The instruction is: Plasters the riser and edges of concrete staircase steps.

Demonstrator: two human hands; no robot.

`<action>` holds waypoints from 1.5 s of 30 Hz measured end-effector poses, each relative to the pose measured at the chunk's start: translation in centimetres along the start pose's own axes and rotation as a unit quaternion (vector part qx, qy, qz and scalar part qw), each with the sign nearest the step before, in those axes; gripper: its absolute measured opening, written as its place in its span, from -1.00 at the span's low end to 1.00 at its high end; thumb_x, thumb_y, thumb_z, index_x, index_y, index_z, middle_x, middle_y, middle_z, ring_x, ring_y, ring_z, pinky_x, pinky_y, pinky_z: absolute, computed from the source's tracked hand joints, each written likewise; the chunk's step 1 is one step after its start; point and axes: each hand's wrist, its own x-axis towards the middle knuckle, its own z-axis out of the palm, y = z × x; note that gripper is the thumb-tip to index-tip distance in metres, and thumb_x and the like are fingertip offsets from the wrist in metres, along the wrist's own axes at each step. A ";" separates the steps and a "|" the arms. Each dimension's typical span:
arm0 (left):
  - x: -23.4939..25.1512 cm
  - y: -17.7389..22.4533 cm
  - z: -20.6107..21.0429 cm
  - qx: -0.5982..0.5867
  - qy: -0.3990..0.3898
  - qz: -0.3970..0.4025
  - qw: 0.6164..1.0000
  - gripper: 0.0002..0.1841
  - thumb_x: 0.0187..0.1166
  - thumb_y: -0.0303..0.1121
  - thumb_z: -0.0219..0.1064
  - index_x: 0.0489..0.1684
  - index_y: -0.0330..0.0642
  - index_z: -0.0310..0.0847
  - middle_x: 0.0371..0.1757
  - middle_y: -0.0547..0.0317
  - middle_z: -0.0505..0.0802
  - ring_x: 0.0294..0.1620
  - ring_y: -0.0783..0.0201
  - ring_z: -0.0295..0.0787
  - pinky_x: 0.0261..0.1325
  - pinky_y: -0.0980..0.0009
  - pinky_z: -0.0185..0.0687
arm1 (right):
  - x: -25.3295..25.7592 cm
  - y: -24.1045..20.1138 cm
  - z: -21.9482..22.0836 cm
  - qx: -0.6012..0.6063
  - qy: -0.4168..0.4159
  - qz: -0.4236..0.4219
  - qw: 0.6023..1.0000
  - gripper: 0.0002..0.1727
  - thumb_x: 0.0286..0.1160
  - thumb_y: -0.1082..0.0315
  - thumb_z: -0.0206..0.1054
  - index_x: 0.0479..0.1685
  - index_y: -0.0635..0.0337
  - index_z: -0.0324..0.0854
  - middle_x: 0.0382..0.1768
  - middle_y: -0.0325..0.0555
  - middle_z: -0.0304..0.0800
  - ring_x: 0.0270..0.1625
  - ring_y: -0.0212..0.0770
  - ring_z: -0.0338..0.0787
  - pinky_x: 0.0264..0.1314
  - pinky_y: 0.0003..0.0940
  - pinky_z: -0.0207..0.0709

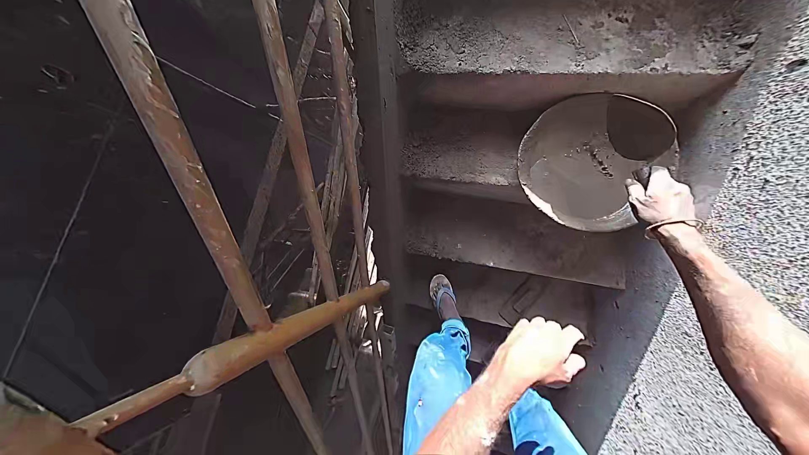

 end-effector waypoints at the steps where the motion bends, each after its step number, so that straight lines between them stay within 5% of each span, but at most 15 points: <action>1: 1.4 -2.1 1.8 -0.008 -0.024 -0.022 0.999 -0.50 0.74 -0.03 0.12 0.61 0.04 0.45 0.30 -0.09 0.78 0.42 -0.13 0.66 0.36 -0.22 0.55 | -1.1 -1.0 0.6 0.092 -0.003 -0.021 0.996 -0.52 0.79 0.06 0.20 0.31 0.35 0.52 -0.18 0.39 0.75 -0.23 0.35 0.80 -0.20 0.35 0.62; 3: 4.2 -5.8 5.3 -0.020 -0.066 -0.060 0.996 -0.53 0.72 -0.03 0.14 0.51 -0.02 0.53 0.28 -0.13 0.80 0.40 -0.18 0.68 0.35 -0.26 0.55 | -4.2 -4.2 3.3 0.359 -0.092 -0.035 0.928 -0.66 0.81 0.12 0.09 0.34 0.06 0.56 -0.37 -0.20 0.73 -0.56 -0.29 0.72 -0.56 -0.34 0.68; 5: 6.0 -8.1 7.8 -0.030 -0.123 -0.087 0.988 -0.56 0.70 -0.03 0.16 0.33 -0.13 0.64 0.22 -0.17 0.82 0.35 -0.20 0.70 0.33 -0.30 0.53 | -7.1 -7.9 8.7 0.507 -0.223 0.002 0.832 -0.53 0.71 0.11 -0.01 0.54 -0.12 0.48 -0.22 -0.30 0.74 -0.49 -0.39 0.70 -0.50 -0.45 0.67; 6: 6.3 -8.3 8.7 -0.038 -0.169 -0.099 0.980 -0.55 0.70 -0.04 0.19 0.34 -0.15 0.65 0.23 -0.21 0.82 0.35 -0.23 0.70 0.34 -0.34 0.49 | -8.5 -9.1 12.3 0.492 -0.255 0.009 0.833 -0.48 0.71 0.12 0.01 0.64 -0.12 0.41 -0.18 -0.29 0.72 -0.48 -0.39 0.66 -0.50 -0.46 0.63; 8: 7.9 -8.2 9.4 -0.053 -0.213 -0.081 0.972 -0.53 0.64 -0.03 0.28 0.38 -0.12 0.64 0.26 -0.25 0.80 0.36 -0.29 0.69 0.28 -0.43 0.49 | -10.0 -11.6 18.9 0.386 -0.280 -0.025 0.879 -0.66 0.85 0.14 0.09 0.37 0.10 0.48 -0.44 -0.23 0.56 -0.57 -0.34 0.54 -0.52 -0.40 0.50; 11: 8.0 -8.8 7.6 -0.109 -0.215 -0.044 0.969 -0.55 0.62 -0.11 0.31 0.28 -0.28 0.66 0.27 -0.30 0.78 0.36 -0.31 0.67 0.29 -0.40 0.50 | -11.9 -15.0 26.2 0.377 -0.354 -0.058 0.854 -0.69 0.88 0.11 0.06 0.26 0.06 0.56 -0.58 -0.26 0.51 -0.66 -0.37 0.50 -0.62 -0.47 0.47; 14: 7.2 -8.9 8.1 -0.111 -0.232 -0.090 0.962 -0.58 0.52 -0.18 0.37 0.13 -0.40 0.71 0.27 -0.28 0.79 0.35 -0.25 0.68 0.34 -0.31 0.47 | -11.2 -15.2 33.0 0.331 -0.349 -0.093 0.872 -0.58 0.92 0.04 -0.05 0.42 0.07 0.50 -0.53 -0.13 0.64 -0.64 -0.25 0.68 -0.60 -0.35 0.67; 16: 7.3 -8.7 9.3 -0.101 -0.188 -0.045 0.976 -0.59 0.53 -0.14 0.34 0.04 -0.37 0.75 0.17 -0.25 0.83 0.27 -0.22 0.74 0.25 -0.27 0.55 | -9.4 -14.2 36.1 0.149 -0.367 -0.099 0.913 -0.47 0.91 -0.06 -0.06 0.62 0.06 0.33 -0.15 0.25 0.77 -0.24 0.19 0.82 -0.17 0.19 0.68; 18: 6.0 -7.9 6.0 -0.097 -0.220 -0.016 0.970 -0.58 0.73 -0.18 0.22 0.28 -0.39 0.65 0.32 -0.30 0.76 0.42 -0.24 0.65 0.41 -0.25 0.45 | -8.5 -14.6 36.4 0.058 -0.368 -0.103 0.922 -0.41 0.86 -0.12 0.01 0.63 0.07 0.26 -0.02 0.36 0.77 -0.05 0.37 0.83 -0.02 0.40 0.60; 21: 6.2 -8.0 5.2 -0.028 -0.212 0.039 0.976 -0.51 0.70 -0.19 0.17 0.62 -0.04 0.44 0.36 -0.20 0.74 0.40 -0.23 0.66 0.24 -0.28 0.56 | -7.5 -16.7 34.4 -0.026 -0.366 -0.214 0.905 -0.54 0.88 -0.03 0.03 0.44 0.10 0.46 -0.17 0.13 0.80 -0.13 0.15 0.84 -0.07 0.20 0.67; 29: 8.4 -8.6 8.2 -0.072 -0.127 0.066 0.987 -0.33 0.56 -0.09 0.31 0.75 0.27 0.30 0.57 -0.15 0.60 0.60 -0.24 0.46 0.42 -0.37 0.41 | -7.6 -20.3 34.8 -0.291 -0.489 -0.391 0.723 -0.57 0.84 0.17 0.08 0.57 -0.47 0.57 0.09 0.02 0.87 0.18 0.17 0.83 0.27 0.26 0.60; 33: 8.9 -8.8 8.5 -0.068 -0.102 0.085 0.989 -0.40 0.55 -0.12 0.33 0.67 0.24 0.43 0.52 -0.13 0.66 0.58 -0.26 0.46 0.42 -0.40 0.38 | -5.3 -20.2 37.2 -0.299 -0.417 -0.415 0.752 -0.72 0.69 0.09 0.24 0.10 -0.05 0.79 -0.02 0.03 0.86 0.10 0.15 0.83 0.11 0.27 0.66; 39: 8.6 -9.0 9.2 -0.067 -0.054 0.084 0.993 -0.38 0.53 -0.11 0.29 0.69 0.38 0.39 0.48 -0.07 0.69 0.55 -0.19 0.50 0.41 -0.30 0.43 | -6.4 -22.7 33.6 -0.309 -0.385 -0.357 0.793 -0.67 0.78 0.22 0.11 0.31 -0.16 0.74 0.21 0.08 0.77 0.20 0.17 0.80 0.18 0.17 0.64; 42: 8.0 -8.9 7.1 -0.085 -0.090 0.088 0.988 -0.41 0.60 -0.18 0.27 0.70 0.28 0.39 0.53 -0.12 0.65 0.59 -0.22 0.45 0.46 -0.33 0.38 | -9.1 -25.0 34.2 -0.319 -0.435 -0.362 0.761 -0.58 0.85 0.16 0.03 0.54 -0.31 0.59 0.16 0.11 0.79 0.08 0.22 0.83 0.01 0.21 0.68; 45: 5.3 -9.1 2.6 -0.093 -0.142 0.097 0.981 -0.59 0.73 -0.25 0.19 0.49 -0.11 0.60 0.55 -0.10 0.65 0.64 -0.16 0.42 0.57 -0.25 0.31 | -9.8 -26.6 35.7 -0.281 -0.454 -0.398 0.746 -0.67 0.82 0.16 0.10 0.17 0.06 0.74 0.01 0.11 0.83 0.10 0.20 0.83 0.05 0.23 0.65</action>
